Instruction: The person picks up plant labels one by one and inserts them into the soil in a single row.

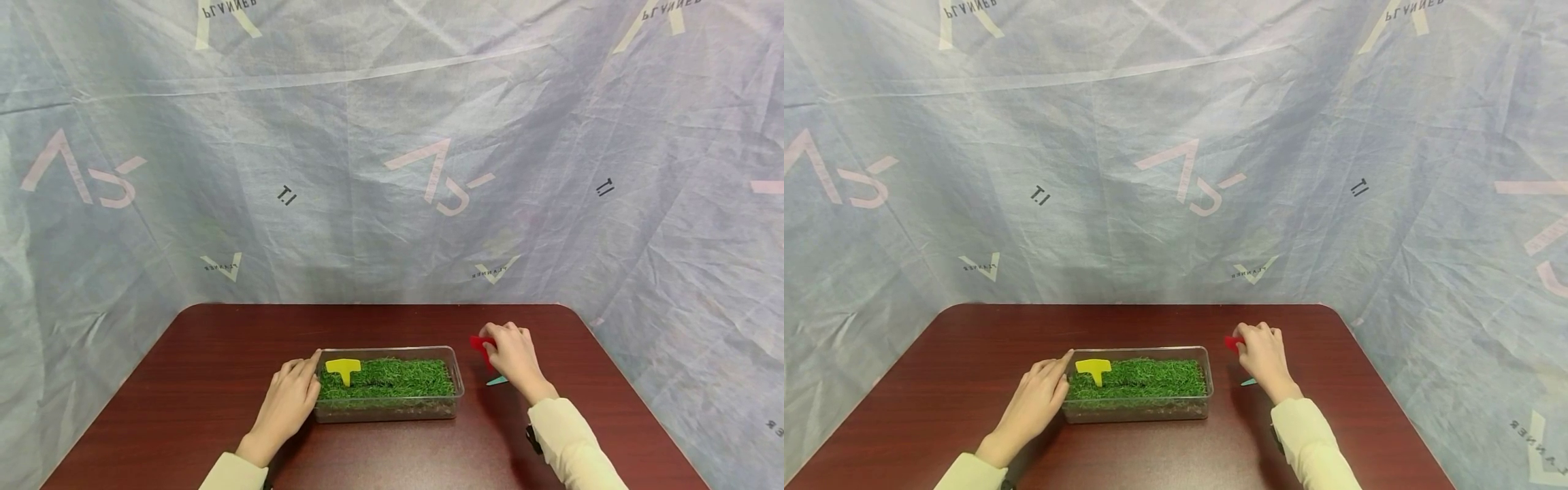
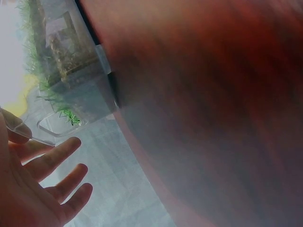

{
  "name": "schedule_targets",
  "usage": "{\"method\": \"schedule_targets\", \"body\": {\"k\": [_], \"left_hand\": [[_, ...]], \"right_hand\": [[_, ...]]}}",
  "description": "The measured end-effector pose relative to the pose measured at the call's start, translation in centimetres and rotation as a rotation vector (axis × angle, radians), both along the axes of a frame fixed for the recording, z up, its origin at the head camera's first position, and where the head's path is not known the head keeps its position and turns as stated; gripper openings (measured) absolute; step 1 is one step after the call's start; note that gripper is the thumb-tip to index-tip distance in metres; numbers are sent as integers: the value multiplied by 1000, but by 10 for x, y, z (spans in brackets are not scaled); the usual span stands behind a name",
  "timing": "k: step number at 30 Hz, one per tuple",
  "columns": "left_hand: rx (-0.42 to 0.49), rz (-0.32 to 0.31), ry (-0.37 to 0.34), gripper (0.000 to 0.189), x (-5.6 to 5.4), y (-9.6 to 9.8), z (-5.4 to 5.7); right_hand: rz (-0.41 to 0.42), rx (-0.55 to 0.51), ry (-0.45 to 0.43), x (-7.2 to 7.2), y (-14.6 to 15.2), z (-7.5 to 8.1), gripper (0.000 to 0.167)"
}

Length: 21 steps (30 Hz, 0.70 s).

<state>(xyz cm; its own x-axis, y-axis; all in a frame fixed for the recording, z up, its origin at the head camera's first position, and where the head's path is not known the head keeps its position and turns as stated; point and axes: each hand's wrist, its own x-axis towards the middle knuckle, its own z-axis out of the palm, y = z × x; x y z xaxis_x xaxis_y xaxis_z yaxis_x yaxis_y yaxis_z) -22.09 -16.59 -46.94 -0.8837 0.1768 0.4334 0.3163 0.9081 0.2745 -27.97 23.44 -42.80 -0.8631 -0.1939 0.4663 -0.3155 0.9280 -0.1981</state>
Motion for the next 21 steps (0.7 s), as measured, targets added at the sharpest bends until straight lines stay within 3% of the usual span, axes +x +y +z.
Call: {"method": "schedule_targets", "body": {"k": [13,21], "left_hand": [[4,-2,-7,47,1,0,1],[6,-2,1,47,0,0,1]], "right_hand": [[58,-74,145,9,-21,21,14],[120,-91,283,14,-38,35,18]]}}
